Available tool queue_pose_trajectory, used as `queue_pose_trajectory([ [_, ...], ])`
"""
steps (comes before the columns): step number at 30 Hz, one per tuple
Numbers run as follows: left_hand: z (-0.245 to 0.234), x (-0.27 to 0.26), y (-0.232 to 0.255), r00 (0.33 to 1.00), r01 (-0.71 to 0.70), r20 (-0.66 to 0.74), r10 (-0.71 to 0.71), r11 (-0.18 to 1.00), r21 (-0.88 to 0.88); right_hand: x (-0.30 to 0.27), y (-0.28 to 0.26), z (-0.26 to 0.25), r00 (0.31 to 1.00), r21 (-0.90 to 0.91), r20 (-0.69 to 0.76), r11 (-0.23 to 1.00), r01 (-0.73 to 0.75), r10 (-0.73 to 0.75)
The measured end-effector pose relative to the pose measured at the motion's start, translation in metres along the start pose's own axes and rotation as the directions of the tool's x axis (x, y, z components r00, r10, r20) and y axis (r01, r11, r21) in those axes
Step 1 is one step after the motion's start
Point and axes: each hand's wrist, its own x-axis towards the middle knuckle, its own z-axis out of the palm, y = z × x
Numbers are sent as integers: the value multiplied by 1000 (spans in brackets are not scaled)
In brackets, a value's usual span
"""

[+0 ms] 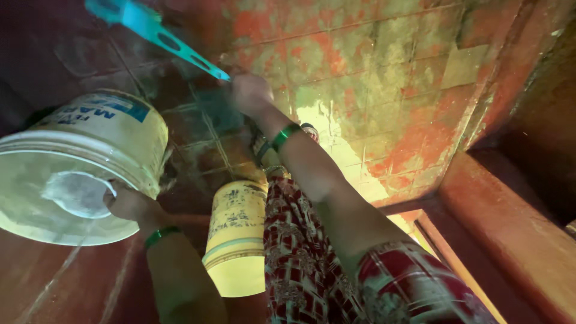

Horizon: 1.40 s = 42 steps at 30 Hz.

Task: The person cleans a bathroom floor and lower wall area by scrubbing a shelf and tiles with a brush and pouring water from a small container.

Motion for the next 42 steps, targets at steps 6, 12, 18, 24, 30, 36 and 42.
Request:
queue_pose_trajectory([
  [6,20,-23,33,968,71,-244,-58,996,46,70,136,-5,969,100,-238,994,-50,72],
  [12,21,-27,35,949,70,-309,58,919,388,60,233,-64,848,486,-270,825,-289,456],
  [18,30,-25,37,955,65,-297,18,961,268,60,65,1,891,174,-436,959,222,-127],
  [24,23,-27,36,951,36,-304,64,949,312,83,-73,-15,892,77,-340,937,341,-297],
  [30,21,-25,31,949,4,-302,91,954,298,119,94,-34,934,55,-355,996,69,-45],
  [36,25,-16,25,933,68,-357,56,943,325,112,268,-96,800,235,-510,946,-224,317],
  [42,23,-23,29,961,-12,-262,83,965,261,98,184,-45,836,183,-491,967,-177,246],
])
